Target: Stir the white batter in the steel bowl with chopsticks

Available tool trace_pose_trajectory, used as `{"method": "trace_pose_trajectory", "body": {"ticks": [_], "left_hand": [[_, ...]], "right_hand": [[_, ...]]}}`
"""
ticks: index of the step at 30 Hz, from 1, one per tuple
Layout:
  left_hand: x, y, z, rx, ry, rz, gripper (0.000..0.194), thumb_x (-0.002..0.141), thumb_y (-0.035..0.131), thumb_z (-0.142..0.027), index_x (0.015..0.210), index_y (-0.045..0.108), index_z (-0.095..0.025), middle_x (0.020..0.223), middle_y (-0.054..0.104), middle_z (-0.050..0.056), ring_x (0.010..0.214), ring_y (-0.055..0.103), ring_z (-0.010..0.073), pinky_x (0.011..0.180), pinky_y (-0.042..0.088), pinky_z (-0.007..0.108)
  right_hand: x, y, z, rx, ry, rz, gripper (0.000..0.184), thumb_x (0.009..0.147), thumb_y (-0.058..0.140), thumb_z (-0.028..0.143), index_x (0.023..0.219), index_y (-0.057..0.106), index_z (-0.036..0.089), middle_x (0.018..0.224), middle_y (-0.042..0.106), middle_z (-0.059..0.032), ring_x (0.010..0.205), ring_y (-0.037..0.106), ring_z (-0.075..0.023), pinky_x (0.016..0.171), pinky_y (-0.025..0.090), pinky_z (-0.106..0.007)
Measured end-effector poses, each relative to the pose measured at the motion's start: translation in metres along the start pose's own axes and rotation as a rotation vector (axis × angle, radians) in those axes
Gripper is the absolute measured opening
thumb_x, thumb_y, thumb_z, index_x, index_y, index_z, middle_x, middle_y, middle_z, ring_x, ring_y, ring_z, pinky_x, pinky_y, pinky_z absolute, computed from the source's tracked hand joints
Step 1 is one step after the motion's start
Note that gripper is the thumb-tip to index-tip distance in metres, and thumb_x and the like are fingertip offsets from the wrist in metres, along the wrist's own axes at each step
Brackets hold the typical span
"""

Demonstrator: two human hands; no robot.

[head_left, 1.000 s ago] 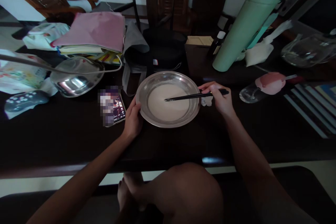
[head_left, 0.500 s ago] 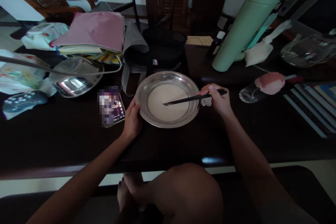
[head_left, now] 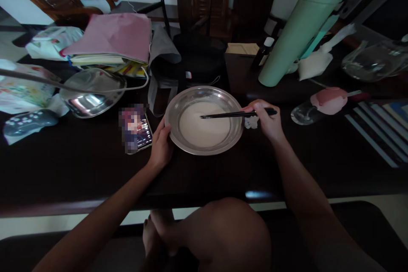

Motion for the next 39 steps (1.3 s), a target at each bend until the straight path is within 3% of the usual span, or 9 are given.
{"method": "trace_pose_trajectory", "body": {"ticks": [4,8,12,18,22,30,33,36,39], "left_hand": [[0.002,-0.002,0.005,0.022,0.027,-0.003,0.041,0.084,0.077,-0.035,0.121,0.077,-0.017,0.121,0.081,0.008,0.124,0.072,0.0296,0.107,0.058,0.034],[0.003,-0.005,0.011,0.024,0.040,0.002,0.041,0.092,0.071,-0.038,0.129,0.075,-0.020,0.134,0.077,0.009,0.130,0.069,0.0287,0.111,0.054,0.035],[0.002,-0.002,0.006,0.036,0.031,0.010,0.046,0.085,0.075,-0.039,0.128,0.075,-0.021,0.125,0.081,0.008,0.131,0.069,0.0322,0.111,0.056,0.039],[0.000,0.001,-0.003,0.024,0.020,0.006,0.046,0.080,0.080,-0.040,0.121,0.078,-0.021,0.125,0.081,0.007,0.127,0.071,0.0339,0.110,0.058,0.041],[0.000,0.001,-0.001,0.015,0.000,0.007,0.045,0.078,0.082,-0.039,0.119,0.079,-0.021,0.119,0.082,0.006,0.130,0.069,0.0355,0.108,0.059,0.040],[0.001,-0.001,0.004,0.014,0.034,0.000,0.033,0.085,0.075,-0.039,0.113,0.080,-0.022,0.131,0.079,0.007,0.129,0.069,0.0316,0.112,0.056,0.039],[0.001,-0.001,0.002,0.019,0.020,-0.002,0.037,0.082,0.077,-0.036,0.115,0.080,-0.021,0.129,0.080,0.006,0.129,0.070,0.0315,0.112,0.056,0.039],[0.000,0.000,0.000,0.029,0.014,0.000,0.041,0.079,0.080,-0.038,0.116,0.080,-0.021,0.129,0.080,0.007,0.126,0.071,0.0332,0.108,0.059,0.039],[0.000,0.000,0.001,0.023,0.015,-0.009,0.044,0.080,0.080,-0.039,0.119,0.080,-0.020,0.128,0.080,0.008,0.124,0.072,0.0327,0.105,0.060,0.037]], "right_hand": [[-0.001,-0.002,-0.003,0.036,0.012,-0.020,0.050,0.092,0.072,0.067,0.065,0.079,0.026,0.065,0.077,-0.0024,0.064,0.077,-0.0193,0.068,0.064,-0.034],[-0.002,0.004,-0.003,0.012,-0.003,0.046,0.044,0.091,0.074,0.065,0.070,0.082,0.028,0.074,0.080,-0.0028,0.073,0.079,-0.0197,0.074,0.065,-0.035],[-0.001,-0.005,-0.004,0.023,-0.024,-0.061,0.045,0.092,0.074,0.064,0.066,0.080,0.028,0.069,0.078,-0.0022,0.073,0.079,-0.0204,0.076,0.065,-0.037],[-0.002,0.002,-0.005,0.036,-0.004,0.015,0.043,0.092,0.074,0.065,0.068,0.081,0.029,0.074,0.080,-0.0028,0.078,0.079,-0.0216,0.079,0.066,-0.039],[-0.001,-0.003,-0.004,0.071,-0.027,-0.050,0.047,0.093,0.072,0.065,0.064,0.079,0.028,0.068,0.078,-0.0022,0.071,0.077,-0.0201,0.086,0.066,-0.041],[-0.001,-0.001,-0.006,0.022,0.002,-0.007,0.048,0.091,0.073,0.067,0.067,0.079,0.027,0.070,0.078,-0.0031,0.069,0.076,-0.0192,0.069,0.063,-0.035],[0.000,-0.005,-0.005,0.043,0.015,-0.062,0.054,0.091,0.070,0.071,0.062,0.076,0.025,0.060,0.073,-0.0023,0.050,0.064,-0.0153,0.052,0.055,-0.032],[0.000,-0.001,-0.007,0.062,0.031,-0.014,0.053,0.091,0.072,0.069,0.063,0.076,0.024,0.058,0.071,-0.0010,0.041,0.052,-0.0113,0.045,0.048,-0.030],[-0.001,0.001,-0.007,0.055,0.029,0.018,0.048,0.091,0.074,0.067,0.068,0.079,0.025,0.061,0.073,-0.0012,0.051,0.065,-0.0140,0.052,0.053,-0.030]]}}
Point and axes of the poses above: each hand's wrist, its own x-axis towards the middle knuckle, its own y-axis out of the palm, z = x × y, the point moved 7 cm from there along x, towards the middle knuckle
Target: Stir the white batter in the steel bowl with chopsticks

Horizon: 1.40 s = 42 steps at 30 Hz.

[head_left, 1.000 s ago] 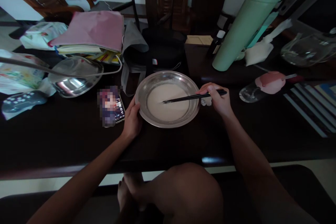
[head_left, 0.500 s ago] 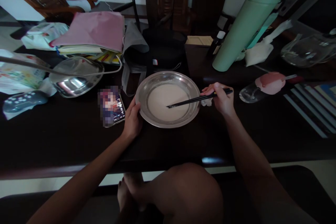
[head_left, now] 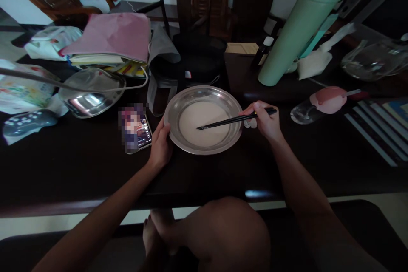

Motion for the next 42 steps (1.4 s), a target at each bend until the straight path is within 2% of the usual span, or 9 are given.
{"method": "trace_pose_trajectory", "body": {"ticks": [5,8,13,17,22,27,33,37,42], "left_hand": [[0.001,-0.002,0.001,0.001,0.007,-0.002,0.046,0.083,0.076,-0.036,0.125,0.078,-0.018,0.127,0.080,0.009,0.125,0.072,0.0299,0.109,0.057,0.037],[0.002,-0.002,0.000,0.018,0.012,-0.003,0.044,0.081,0.079,-0.036,0.122,0.080,-0.019,0.125,0.081,0.008,0.122,0.073,0.0300,0.107,0.059,0.036],[0.001,-0.001,0.000,-0.011,-0.008,0.004,0.048,0.078,0.082,-0.041,0.122,0.079,-0.021,0.122,0.082,0.007,0.122,0.073,0.0309,0.103,0.060,0.036],[0.000,0.001,-0.003,-0.007,0.008,-0.009,0.041,0.078,0.081,-0.036,0.115,0.080,-0.018,0.121,0.081,0.008,0.124,0.071,0.0311,0.097,0.062,0.032],[0.002,-0.002,0.003,-0.029,-0.015,-0.003,0.045,0.079,0.080,-0.036,0.119,0.077,-0.016,0.118,0.081,0.009,0.120,0.073,0.0302,0.099,0.061,0.033],[0.003,-0.005,0.011,-0.040,0.017,0.006,0.031,0.090,0.072,-0.031,0.116,0.078,-0.015,0.128,0.079,0.009,0.128,0.069,0.0271,0.106,0.056,0.030],[0.002,-0.003,0.004,-0.030,-0.002,0.014,0.044,0.080,0.082,-0.038,0.119,0.078,-0.018,0.119,0.082,0.006,0.123,0.072,0.0317,0.105,0.060,0.037],[0.002,-0.003,0.005,-0.042,0.019,0.014,0.027,0.086,0.075,-0.035,0.107,0.079,-0.019,0.129,0.079,0.007,0.127,0.070,0.0269,0.112,0.055,0.031],[0.002,-0.003,0.005,0.017,0.034,0.009,0.016,0.087,0.075,-0.034,0.084,0.074,-0.018,0.130,0.078,0.013,0.141,0.061,0.0309,0.110,0.056,0.032]], "right_hand": [[0.000,-0.007,0.000,0.017,0.024,-0.097,0.052,0.088,0.074,0.070,0.063,0.077,0.024,0.062,0.076,-0.0029,0.047,0.063,-0.0139,0.046,0.051,-0.028],[0.000,-0.001,0.001,0.050,0.016,-0.045,0.048,0.089,0.076,0.067,0.065,0.079,0.025,0.062,0.076,-0.0016,0.043,0.056,-0.0109,0.045,0.050,-0.027],[0.000,-0.005,0.001,-0.007,0.001,-0.061,0.047,0.090,0.076,0.066,0.068,0.080,0.024,0.066,0.079,-0.0031,0.056,0.070,-0.0139,0.049,0.052,-0.025],[0.000,-0.004,0.001,-0.001,0.019,-0.062,0.052,0.088,0.074,0.070,0.065,0.077,0.023,0.055,0.071,-0.0005,0.049,0.067,-0.0142,0.048,0.054,-0.026],[0.000,-0.001,0.005,-0.072,-0.022,-0.042,0.047,0.088,0.075,0.068,0.070,0.080,0.026,0.067,0.079,-0.0019,0.067,0.079,-0.0182,0.067,0.065,-0.031],[0.001,-0.007,0.002,-0.041,-0.020,-0.090,0.052,0.091,0.072,0.069,0.063,0.077,0.025,0.062,0.076,-0.0021,0.060,0.076,-0.0186,0.061,0.063,-0.031],[0.001,-0.003,0.004,-0.054,-0.041,-0.069,0.043,0.090,0.077,0.065,0.071,0.081,0.026,0.073,0.082,-0.0020,0.071,0.080,-0.0178,0.072,0.066,-0.030],[0.001,-0.007,0.002,0.000,-0.048,-0.083,0.047,0.094,0.073,0.062,0.066,0.079,0.025,0.063,0.077,-0.0010,0.061,0.076,-0.0162,0.061,0.063,-0.028],[0.001,0.000,0.003,-0.065,-0.040,-0.018,0.043,0.092,0.075,0.064,0.072,0.082,0.026,0.076,0.082,-0.0026,0.075,0.082,-0.0187,0.075,0.066,-0.031]]}}
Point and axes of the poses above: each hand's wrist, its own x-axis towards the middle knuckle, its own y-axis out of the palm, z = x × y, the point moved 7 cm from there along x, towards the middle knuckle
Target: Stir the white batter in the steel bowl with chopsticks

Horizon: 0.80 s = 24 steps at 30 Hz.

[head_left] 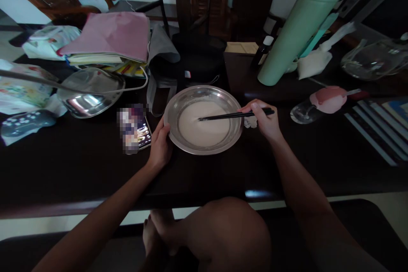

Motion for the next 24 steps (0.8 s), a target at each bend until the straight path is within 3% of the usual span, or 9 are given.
{"method": "trace_pose_trajectory", "body": {"ticks": [4,6,9,11,14,17,21,24], "left_hand": [[-0.0010,0.0023,-0.0026,0.005,-0.001,0.005,0.024,0.086,0.072,-0.036,0.099,0.077,-0.017,0.130,0.078,0.013,0.139,0.064,0.0332,0.112,0.055,0.038],[-0.0011,0.0026,-0.0025,0.000,-0.006,-0.006,0.035,0.085,0.072,-0.039,0.112,0.078,-0.017,0.130,0.079,0.011,0.135,0.067,0.0327,0.113,0.055,0.039],[-0.0009,0.0023,-0.0025,0.016,0.006,-0.020,0.042,0.084,0.074,-0.040,0.120,0.078,-0.018,0.129,0.080,0.009,0.132,0.069,0.0323,0.114,0.055,0.039],[-0.0006,0.0024,-0.0016,0.018,0.015,-0.008,0.042,0.087,0.073,-0.040,0.122,0.078,-0.017,0.132,0.079,0.010,0.133,0.068,0.0320,0.115,0.054,0.038],[0.0002,0.0005,0.0028,0.003,0.004,0.007,0.041,0.090,0.071,-0.039,0.123,0.077,-0.017,0.134,0.078,0.011,0.134,0.067,0.0312,0.115,0.053,0.038],[0.0008,-0.0018,0.0043,-0.010,0.001,0.003,0.039,0.091,0.070,-0.039,0.123,0.077,-0.018,0.135,0.077,0.010,0.134,0.068,0.0294,0.117,0.050,0.036],[0.0005,0.0007,0.0009,-0.034,-0.027,0.012,0.042,0.084,0.076,-0.039,0.121,0.077,-0.020,0.131,0.079,0.008,0.131,0.069,0.0302,0.115,0.053,0.037],[-0.0002,0.0024,-0.0025,-0.038,-0.045,0.001,0.045,0.080,0.078,-0.038,0.121,0.077,-0.020,0.126,0.080,0.007,0.130,0.070,0.0313,0.112,0.056,0.038]], "right_hand": [[0.0012,-0.0087,-0.0010,0.015,0.005,-0.080,0.046,0.093,0.073,0.064,0.068,0.079,0.025,0.066,0.078,-0.0015,0.066,0.079,-0.0181,0.068,0.066,-0.031],[0.0014,-0.0058,-0.0019,0.037,0.016,-0.039,0.047,0.093,0.073,0.065,0.066,0.078,0.025,0.064,0.076,-0.0013,0.063,0.077,-0.0177,0.064,0.065,-0.031],[0.0010,0.0009,-0.0008,0.002,0.023,0.028,0.046,0.089,0.075,0.068,0.069,0.079,0.026,0.070,0.080,-0.0018,0.070,0.080,-0.0185,0.071,0.067,-0.032],[0.0012,-0.0009,-0.0001,-0.023,0.025,-0.005,0.046,0.087,0.076,0.070,0.070,0.079,0.027,0.073,0.081,-0.0022,0.074,0.081,-0.0196,0.075,0.068,-0.034],[0.0017,-0.0071,-0.0010,-0.005,0.033,-0.078,0.051,0.089,0.073,0.071,0.066,0.076,0.025,0.067,0.079,-0.0024,0.068,0.079,-0.0200,0.069,0.067,-0.034],[0.0019,-0.0041,-0.0013,0.016,0.030,-0.032,0.052,0.089,0.073,0.071,0.065,0.077,0.025,0.066,0.078,-0.0027,0.064,0.078,-0.0190,0.066,0.066,-0.033],[0.0019,-0.0018,0.0018,-0.009,-0.001,-0.004,0.044,0.088,0.077,0.067,0.071,0.080,0.026,0.074,0.082,-0.0022,0.073,0.081,-0.0186,0.075,0.067,-0.032],[0.0017,-0.0064,0.0009,0.018,0.004,-0.059,0.047,0.090,0.074,0.067,0.067,0.078,0.026,0.066,0.078,-0.0014,0.066,0.078,-0.0184,0.068,0.066,-0.032]]}}
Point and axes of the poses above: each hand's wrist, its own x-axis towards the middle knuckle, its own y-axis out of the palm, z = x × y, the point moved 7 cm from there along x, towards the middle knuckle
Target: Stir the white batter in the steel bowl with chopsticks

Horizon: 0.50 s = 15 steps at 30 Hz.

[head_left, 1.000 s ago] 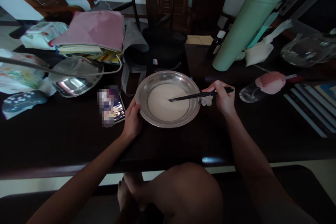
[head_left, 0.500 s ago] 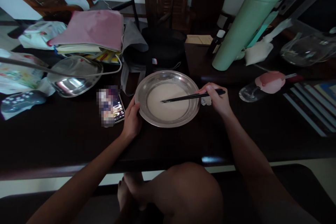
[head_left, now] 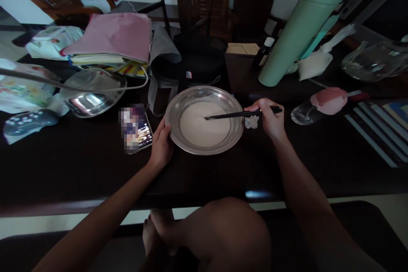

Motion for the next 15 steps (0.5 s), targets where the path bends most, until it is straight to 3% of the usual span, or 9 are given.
{"method": "trace_pose_trajectory", "body": {"ticks": [2,6,11,15], "left_hand": [[-0.0004,-0.0005,-0.0012,0.005,-0.003,-0.018,0.046,0.079,0.078,-0.039,0.121,0.077,-0.020,0.125,0.080,0.008,0.129,0.070,0.0307,0.110,0.057,0.036],[-0.0005,-0.0015,0.0006,-0.001,-0.006,-0.021,0.041,0.081,0.078,-0.037,0.118,0.077,-0.019,0.123,0.081,0.008,0.123,0.072,0.0291,0.105,0.058,0.034],[0.0001,-0.0022,0.0048,-0.023,0.022,0.000,0.032,0.089,0.073,-0.034,0.117,0.077,-0.020,0.125,0.080,0.006,0.127,0.070,0.0300,0.106,0.057,0.034],[0.0001,-0.0022,0.0045,-0.015,0.011,-0.004,0.038,0.086,0.076,-0.036,0.121,0.076,-0.020,0.124,0.080,0.007,0.128,0.070,0.0299,0.106,0.057,0.034]], "right_hand": [[-0.0006,0.0022,-0.0015,0.011,0.017,0.027,0.050,0.091,0.072,0.068,0.065,0.077,0.026,0.063,0.076,-0.0015,0.063,0.077,-0.0186,0.065,0.065,-0.033],[-0.0024,0.0095,0.0002,-0.041,0.020,0.099,0.046,0.088,0.075,0.070,0.071,0.080,0.027,0.075,0.082,-0.0026,0.074,0.080,-0.0197,0.075,0.067,-0.034],[-0.0015,0.0011,-0.0002,-0.020,0.043,0.002,0.052,0.090,0.072,0.070,0.066,0.077,0.025,0.070,0.080,-0.0040,0.068,0.079,-0.0202,0.067,0.066,-0.034],[-0.0015,0.0090,0.0008,-0.015,0.023,0.108,0.049,0.090,0.073,0.069,0.069,0.079,0.026,0.071,0.080,-0.0033,0.069,0.079,-0.0189,0.070,0.066,-0.033]]}}
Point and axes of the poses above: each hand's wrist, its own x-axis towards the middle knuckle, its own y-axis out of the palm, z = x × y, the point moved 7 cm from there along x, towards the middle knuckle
